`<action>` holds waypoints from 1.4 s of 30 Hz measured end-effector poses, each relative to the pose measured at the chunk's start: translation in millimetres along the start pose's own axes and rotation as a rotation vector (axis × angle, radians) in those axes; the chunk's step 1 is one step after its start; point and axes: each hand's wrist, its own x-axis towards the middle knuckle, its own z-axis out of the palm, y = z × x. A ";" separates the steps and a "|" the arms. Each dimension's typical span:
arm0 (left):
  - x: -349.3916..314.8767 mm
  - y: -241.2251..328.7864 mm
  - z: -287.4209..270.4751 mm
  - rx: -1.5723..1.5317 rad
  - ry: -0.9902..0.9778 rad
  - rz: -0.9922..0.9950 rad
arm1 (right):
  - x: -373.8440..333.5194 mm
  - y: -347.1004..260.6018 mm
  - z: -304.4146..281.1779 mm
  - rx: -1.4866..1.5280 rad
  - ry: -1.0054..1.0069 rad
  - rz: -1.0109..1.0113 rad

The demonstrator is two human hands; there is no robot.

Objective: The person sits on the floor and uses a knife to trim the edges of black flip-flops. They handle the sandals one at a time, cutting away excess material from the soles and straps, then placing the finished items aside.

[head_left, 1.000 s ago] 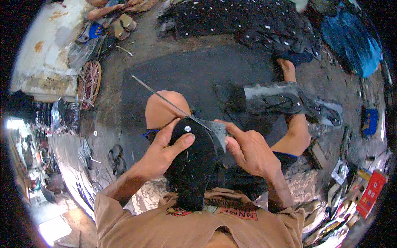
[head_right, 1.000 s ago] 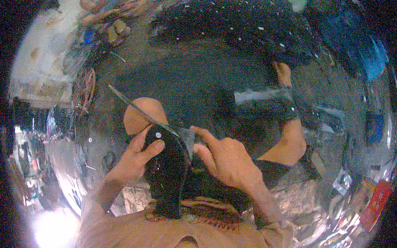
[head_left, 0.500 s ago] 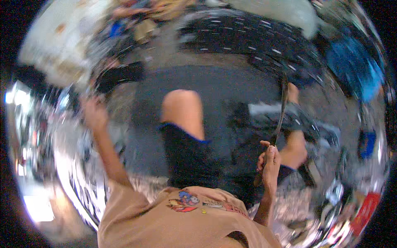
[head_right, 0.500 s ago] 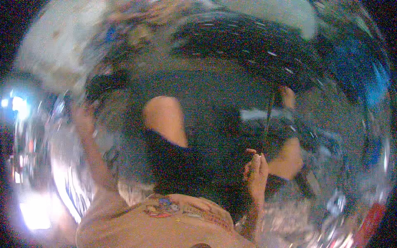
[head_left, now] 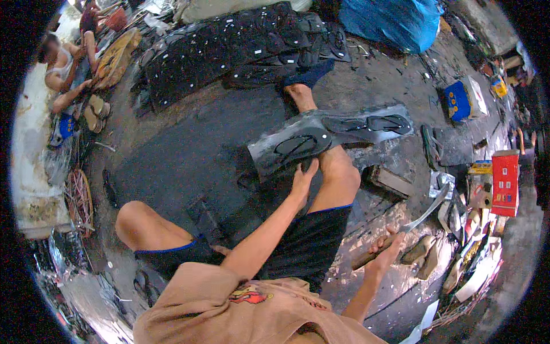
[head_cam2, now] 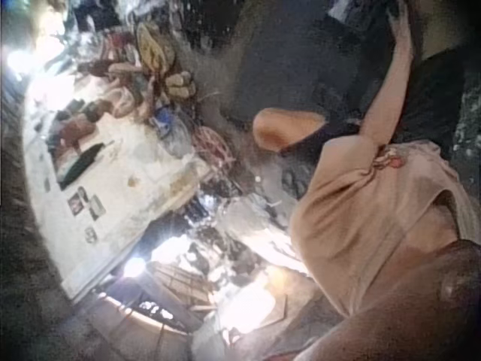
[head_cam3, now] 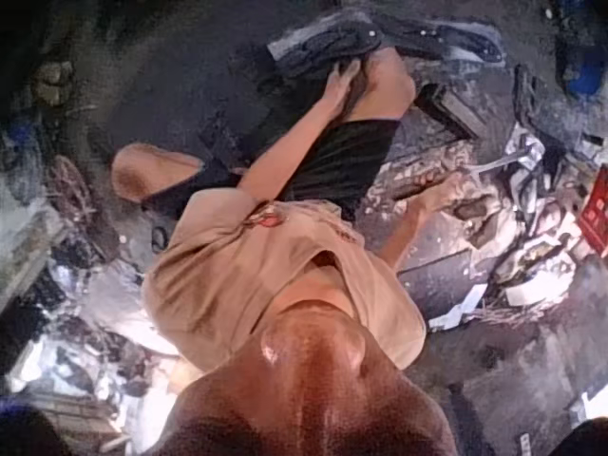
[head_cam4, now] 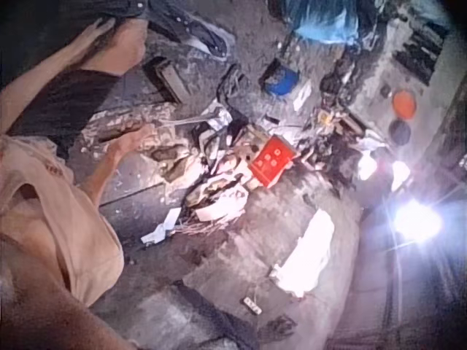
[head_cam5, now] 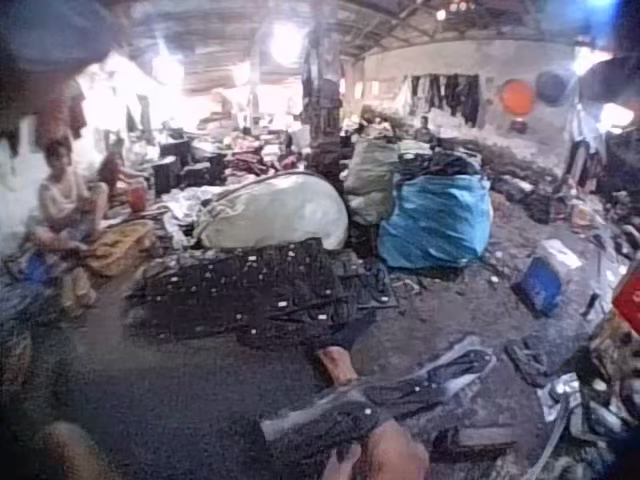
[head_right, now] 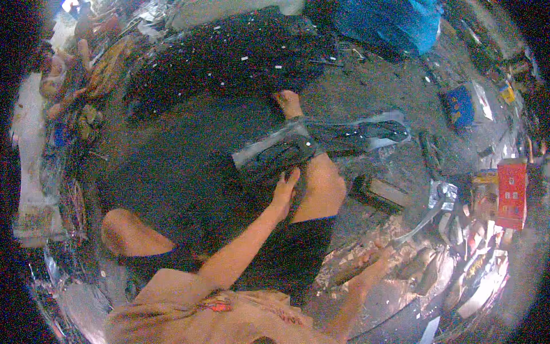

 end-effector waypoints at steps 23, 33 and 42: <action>-69.1 234.7 -101.3 -0.463 0.241 0.239 | -98.9 85.8 176.3 -0.669 -1.059 -0.287; -77.5 226.5 -98.1 -0.421 0.223 0.208 | -71.1 106.8 244.7 -0.724 -1.012 -0.405; -116.6 219.6 -93.8 -0.226 0.199 0.121 | -10.2 108.2 338.0 -1.437 -0.192 -2.793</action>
